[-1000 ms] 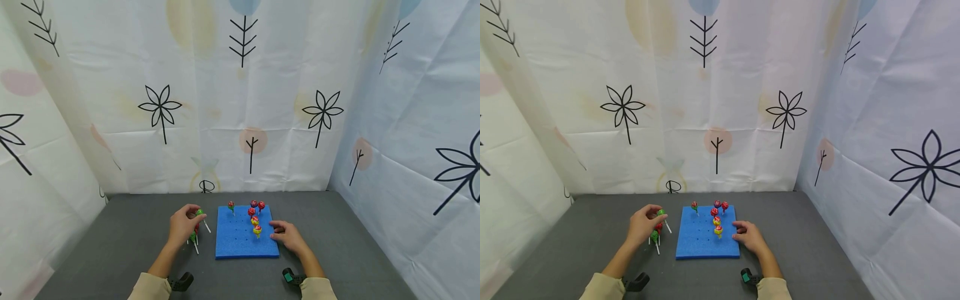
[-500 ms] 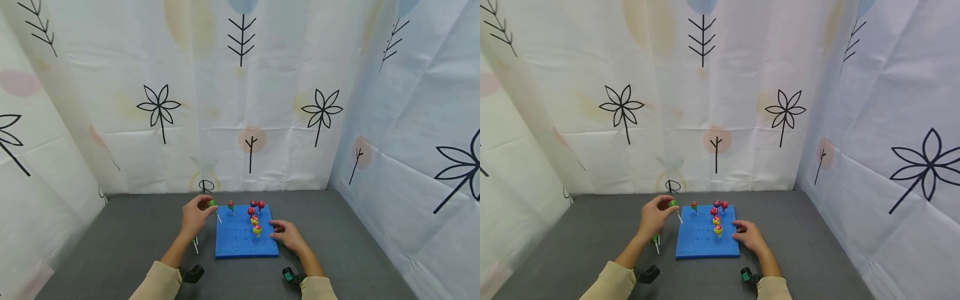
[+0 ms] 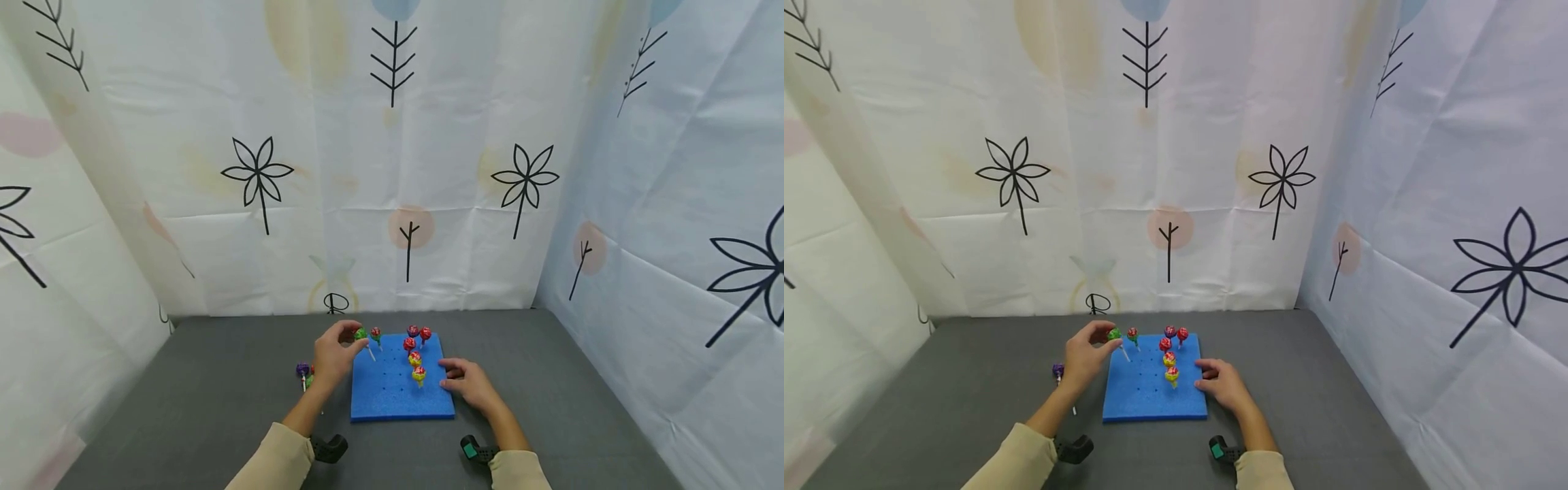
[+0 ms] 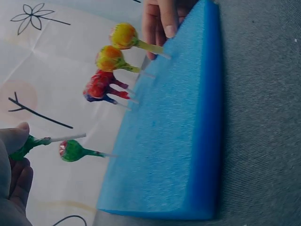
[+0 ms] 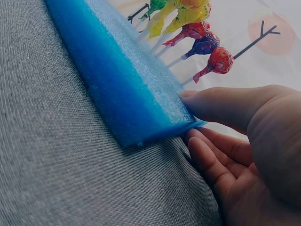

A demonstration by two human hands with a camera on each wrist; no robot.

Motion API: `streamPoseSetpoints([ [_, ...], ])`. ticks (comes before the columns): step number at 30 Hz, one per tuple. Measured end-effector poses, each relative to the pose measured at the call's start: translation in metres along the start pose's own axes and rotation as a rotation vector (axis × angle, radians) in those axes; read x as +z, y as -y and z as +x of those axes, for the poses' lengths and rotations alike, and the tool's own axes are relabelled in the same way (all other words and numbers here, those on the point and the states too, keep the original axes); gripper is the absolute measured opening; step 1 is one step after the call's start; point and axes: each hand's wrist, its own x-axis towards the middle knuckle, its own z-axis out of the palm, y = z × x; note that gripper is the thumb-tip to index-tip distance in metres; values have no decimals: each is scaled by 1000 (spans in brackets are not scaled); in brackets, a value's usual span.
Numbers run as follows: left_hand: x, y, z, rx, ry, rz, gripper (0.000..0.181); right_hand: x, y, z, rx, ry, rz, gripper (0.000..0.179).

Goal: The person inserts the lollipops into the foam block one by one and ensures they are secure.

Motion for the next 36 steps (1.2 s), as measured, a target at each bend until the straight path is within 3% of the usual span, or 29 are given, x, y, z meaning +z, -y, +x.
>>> streamPoseSetpoints([
  [9, 19, 6, -12, -60, -8, 15, 27, -1, 0, -1, -9, 6, -6, 36],
  [17, 31, 6, -12, -28, -52, -34, 35, 0, 1, 0, 3, -4, -1, 37],
  [29, 47, 6, -15, -16, -106, -4, 28, 0, -1, 1, -6, -3, 7, 37],
  [36, 57, 6, -18, 98, -163, 53, 31, 0, -2, 1, -12, -4, -1, 37],
])
